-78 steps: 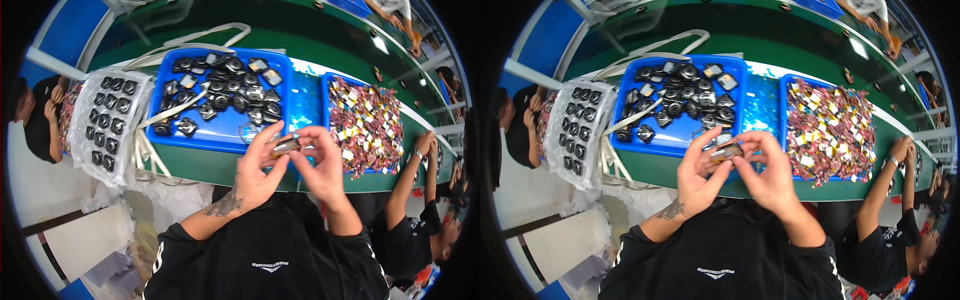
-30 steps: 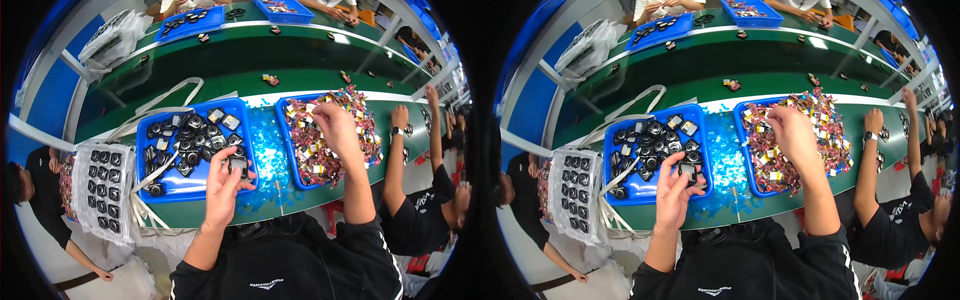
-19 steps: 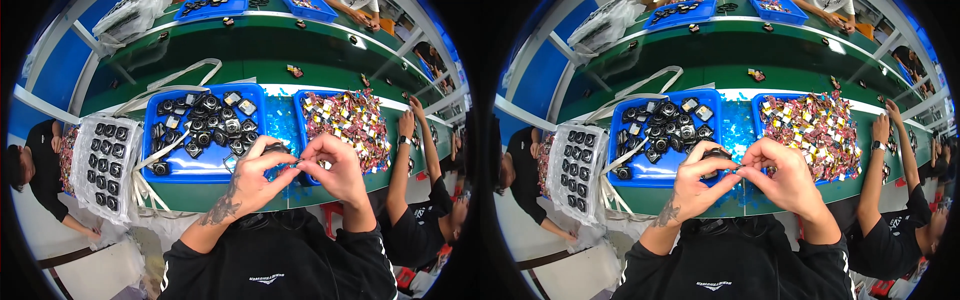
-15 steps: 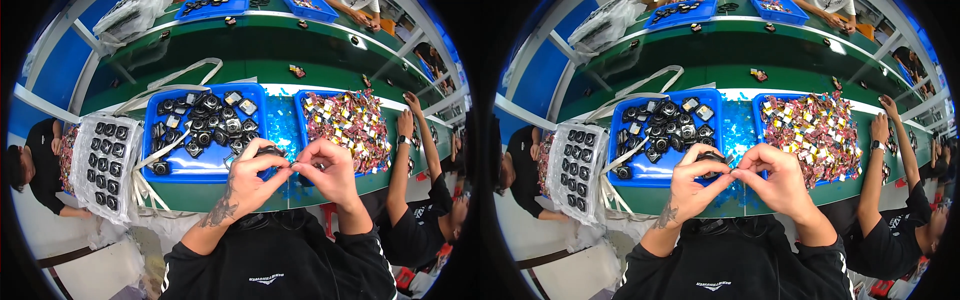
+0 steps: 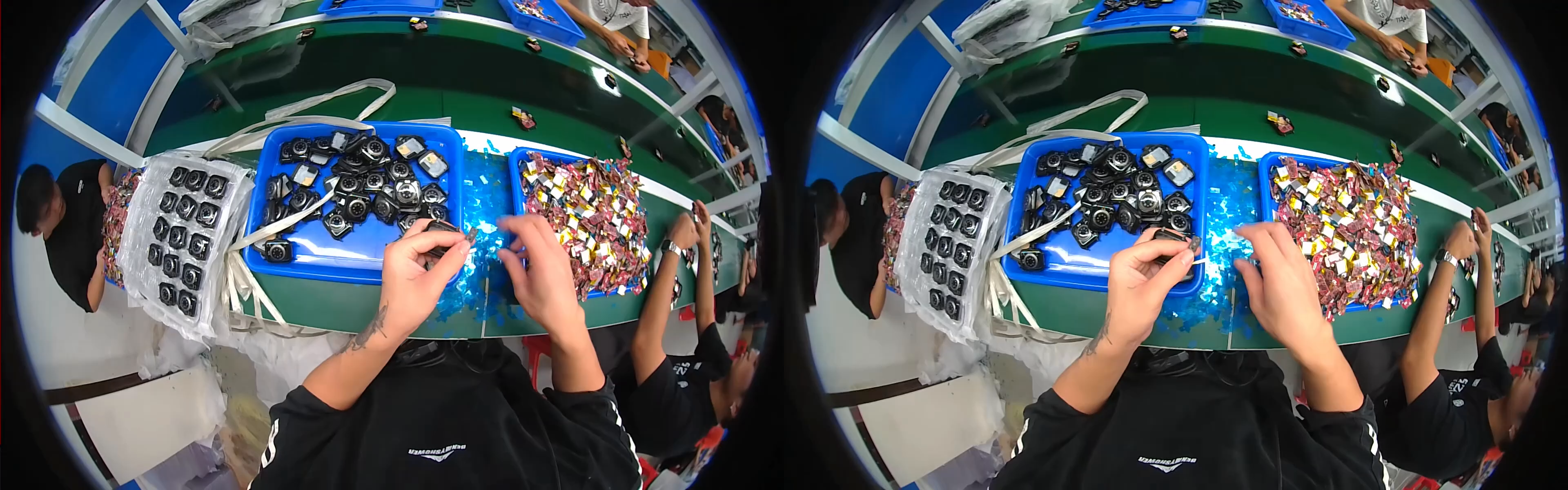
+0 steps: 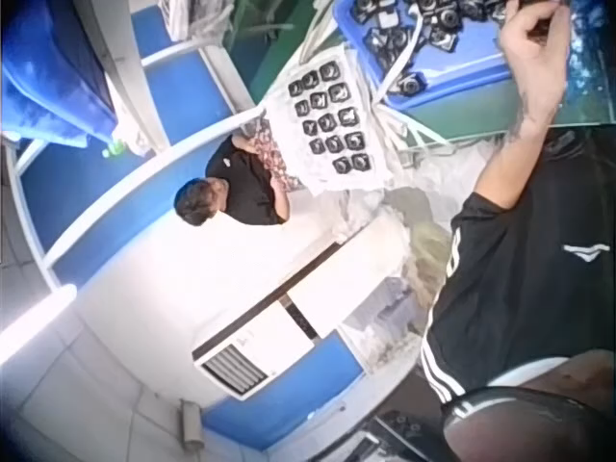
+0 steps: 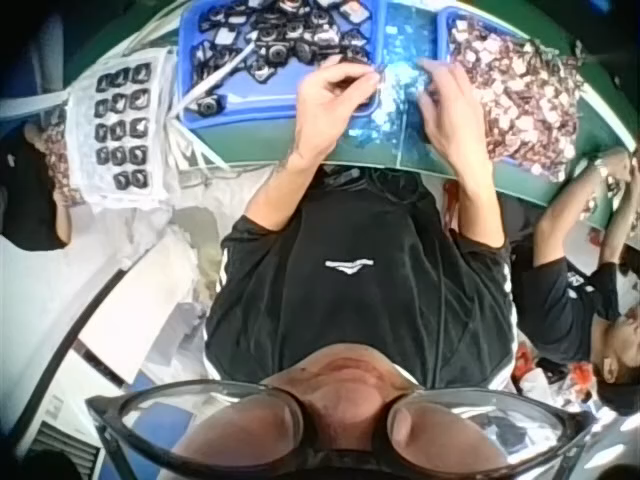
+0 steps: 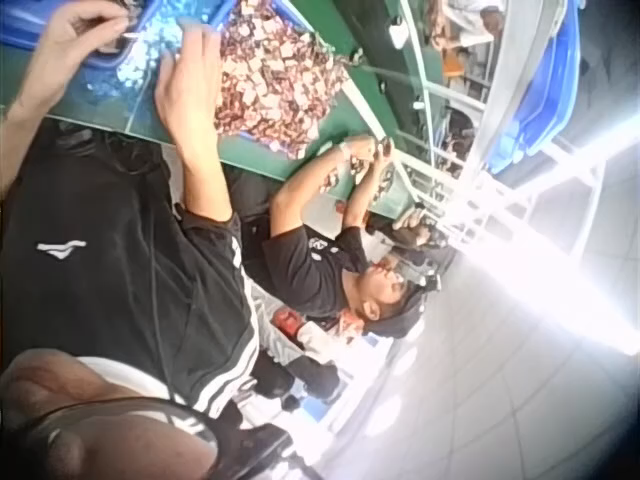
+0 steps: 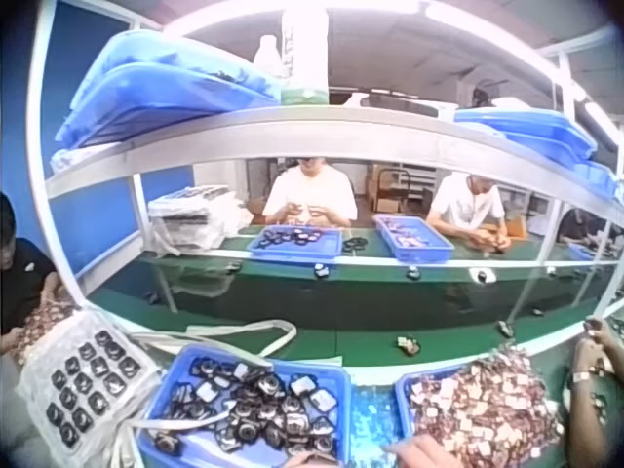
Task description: The recorder is assembling small electronic components, specifically attaching a yellow component to a larger black plastic housing.
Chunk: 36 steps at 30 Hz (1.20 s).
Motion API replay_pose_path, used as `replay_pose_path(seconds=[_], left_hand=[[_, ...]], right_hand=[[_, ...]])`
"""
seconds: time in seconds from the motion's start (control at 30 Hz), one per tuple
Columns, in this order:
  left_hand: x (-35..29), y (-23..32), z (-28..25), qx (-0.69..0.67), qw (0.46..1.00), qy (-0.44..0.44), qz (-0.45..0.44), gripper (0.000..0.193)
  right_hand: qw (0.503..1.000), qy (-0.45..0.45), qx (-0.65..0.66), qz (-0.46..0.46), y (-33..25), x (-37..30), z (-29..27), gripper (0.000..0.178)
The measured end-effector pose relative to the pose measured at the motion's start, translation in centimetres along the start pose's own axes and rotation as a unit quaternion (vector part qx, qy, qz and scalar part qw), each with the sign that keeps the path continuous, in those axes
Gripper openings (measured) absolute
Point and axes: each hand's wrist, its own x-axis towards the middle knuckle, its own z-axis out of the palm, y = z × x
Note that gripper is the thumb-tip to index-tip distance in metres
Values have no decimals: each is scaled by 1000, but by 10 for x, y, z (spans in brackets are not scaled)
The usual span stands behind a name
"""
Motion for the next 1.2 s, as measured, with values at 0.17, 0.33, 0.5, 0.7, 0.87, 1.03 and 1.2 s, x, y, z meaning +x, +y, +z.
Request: replay_pose_path(seconds=[0.17,0.33,0.5,0.7,0.87,1.03,1.2], left_hand=[[-3,4,-3,-112,981,-85,-130,13],[-5,5,2,-139,975,-110,-136,22],[-3,4,0,-182,978,-26,-99,43],[0,0,-1,-37,998,-18,-49,33],[-1,21,-5,115,990,-77,-39,42],[-3,14,2,-44,993,-110,-6,60],[-10,3,-1,-97,993,-53,-35,46]], right_hand=[[934,-75,344,70,8,3,8,25],[849,-27,524,56,10,-1,15,12],[897,62,427,94,4,-15,6,14],[952,-29,298,68,-7,-19,2,15],[957,-130,257,26,-4,-11,6,14],[869,-55,469,149,0,-23,19,12],[790,-88,582,175,-3,-22,27,10]])
